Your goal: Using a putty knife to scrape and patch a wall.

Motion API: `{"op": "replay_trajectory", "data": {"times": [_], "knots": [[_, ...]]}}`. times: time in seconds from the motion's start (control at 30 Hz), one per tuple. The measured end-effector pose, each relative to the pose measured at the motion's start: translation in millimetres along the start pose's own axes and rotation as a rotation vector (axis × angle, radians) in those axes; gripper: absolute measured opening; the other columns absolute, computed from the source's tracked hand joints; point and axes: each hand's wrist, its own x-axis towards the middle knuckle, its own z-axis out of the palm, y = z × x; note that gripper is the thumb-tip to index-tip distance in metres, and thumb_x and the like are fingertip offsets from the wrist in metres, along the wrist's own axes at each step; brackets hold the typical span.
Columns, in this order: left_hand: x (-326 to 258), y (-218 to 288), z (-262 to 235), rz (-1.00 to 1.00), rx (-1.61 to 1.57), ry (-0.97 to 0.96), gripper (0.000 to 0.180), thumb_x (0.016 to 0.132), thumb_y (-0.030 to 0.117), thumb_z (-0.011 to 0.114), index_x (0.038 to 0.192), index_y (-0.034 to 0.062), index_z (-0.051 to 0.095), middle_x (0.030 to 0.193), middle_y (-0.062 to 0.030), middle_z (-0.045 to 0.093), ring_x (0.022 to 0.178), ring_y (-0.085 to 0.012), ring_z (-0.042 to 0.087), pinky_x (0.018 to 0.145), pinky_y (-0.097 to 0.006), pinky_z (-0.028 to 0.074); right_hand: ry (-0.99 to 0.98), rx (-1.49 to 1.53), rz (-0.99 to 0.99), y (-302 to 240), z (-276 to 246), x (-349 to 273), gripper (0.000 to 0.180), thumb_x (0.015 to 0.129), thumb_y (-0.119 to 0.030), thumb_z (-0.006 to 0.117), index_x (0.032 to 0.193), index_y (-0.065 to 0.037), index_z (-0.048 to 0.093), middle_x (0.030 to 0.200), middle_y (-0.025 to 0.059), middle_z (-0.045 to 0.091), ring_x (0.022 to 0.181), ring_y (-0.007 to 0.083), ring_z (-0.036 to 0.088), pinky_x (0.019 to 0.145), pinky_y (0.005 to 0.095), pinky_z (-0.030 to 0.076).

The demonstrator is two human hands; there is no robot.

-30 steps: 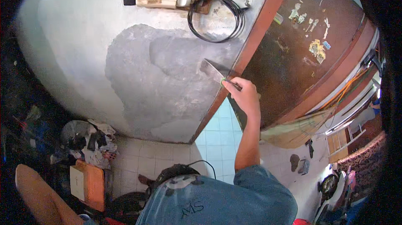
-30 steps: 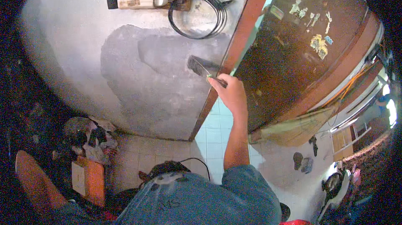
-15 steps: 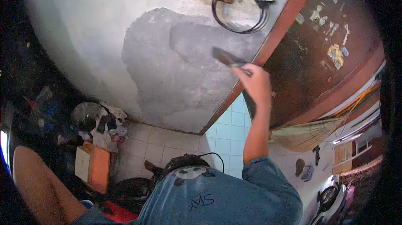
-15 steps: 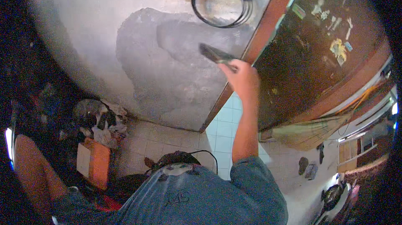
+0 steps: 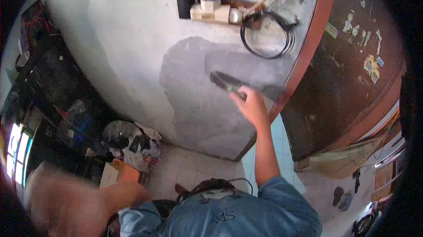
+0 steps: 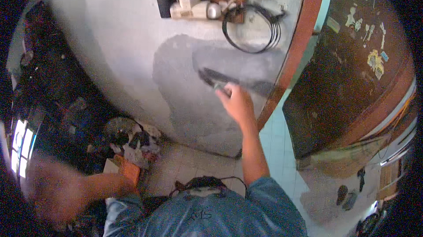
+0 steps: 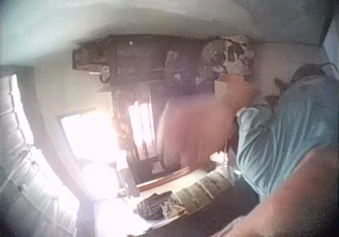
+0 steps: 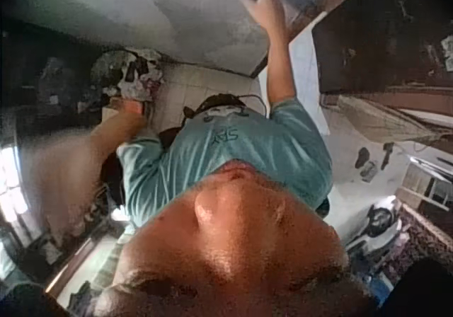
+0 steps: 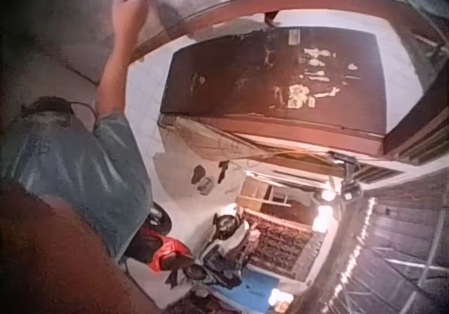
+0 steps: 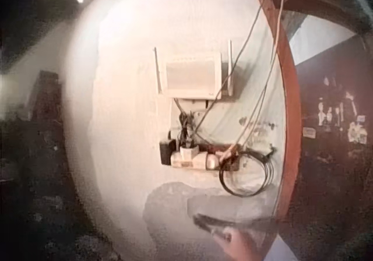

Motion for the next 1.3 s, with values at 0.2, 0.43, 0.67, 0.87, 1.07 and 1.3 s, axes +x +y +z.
{"op": "replay_trajectory", "data": {"times": [0.2,0.43,0.67,0.87,1.07,1.3], "knots": [[-268.8,29.5,-54.4,-1.726,0.283,-0.54,0.036,0.099,0.03,0.043,0.072,0.0069,0.049,0.069,-0.0008,0.045,0.063,-0.0127,0.043,0.058,-0.029,0.035,0.042,0.04,0.151,13.3,-65.6,-53.5,0.032,0.08,-0.031,0.071,0.082,0.0,0.063,0.07,0.0161,0.062,0.064,0.0321,0.061,0.06,0.0401,0.045],[-323.2,18.3,18.4,-1.828,0.135,-0.687,0.03,0.096,0.03,0.054,0.08,0.0045,0.055,0.068,0.0032,0.046,0.061,-0.0075,0.042,0.055,-0.027,0.035,0.002,-0.026,0.046,31.8,-13.0,-9.2,0.035,0.081,-0.033,0.071,0.089,0.0,0.064,0.075,0.0161,0.065,0.069,0.0324,0.063,0.063,0.0393,0.047],[-555.8,-42.1,-52.4,-1.481,0.296,-1.178,0.041,0.094,0.037,0.05,0.093,-0.0035,0.059,0.084,-0.0182,0.059,0.08,-0.032,0.056,0.073,-0.043,0.043,-0.107,0.18,-0.002,33.7,5.5,-44.3,0.035,0.085,-0.035,0.07,0.086,-0.001,0.062,0.065,0.0137,0.061,0.056,0.0259,0.055,0.056,0.0391,0.041],[-624.9,95.6,-127.3,-1.46,-0.001,-2.047,0.047,0.093,0.037,0.05,0.127,0.0051,0.055,0.129,-0.0217,0.054,0.122,-0.0354,0.05,0.102,-0.044,0.04,0.154,0.019,0.251,86.3,-75.8,-56.6,0.027,0.083,-0.025,0.07,0.09,0.001,0.068,0.078,0.0134,0.068,0.071,0.0228,0.066,0.066,0.0347,0.049],[-652.6,148.9,-219.6,-1.286,-0.085,-2.21,0.021,0.086,0.017,0.056,0.103,0.0054,0.06,0.111,-0.0209,0.06,0.112,-0.0338,0.055,0.092,-0.048,0.045,-0.124,0.169,0.023,32.0,8.8,-19.9,0.029,0.084,-0.026,0.07,0.088,0.002,0.067,0.077,0.0127,0.067,0.068,0.0239,0.065,0.064,0.0332,0.048],[-591.9,92.5,-175.7,-1.546,0.206,-1.783,0.036,0.093,0.034,0.043,0.094,0.0004,0.057,0.094,-0.0243,0.062,0.092,-0.0389,0.059,0.083,-0.051,0.044,0.093,0.21,0.134,43.4,-41.0,-35.1,0.027,0.084,-0.022,0.072,0.089,0.004,0.067,0.071,0.0094,0.064,0.063,0.0115,0.055,0.06,0.0296,0.044]]}}
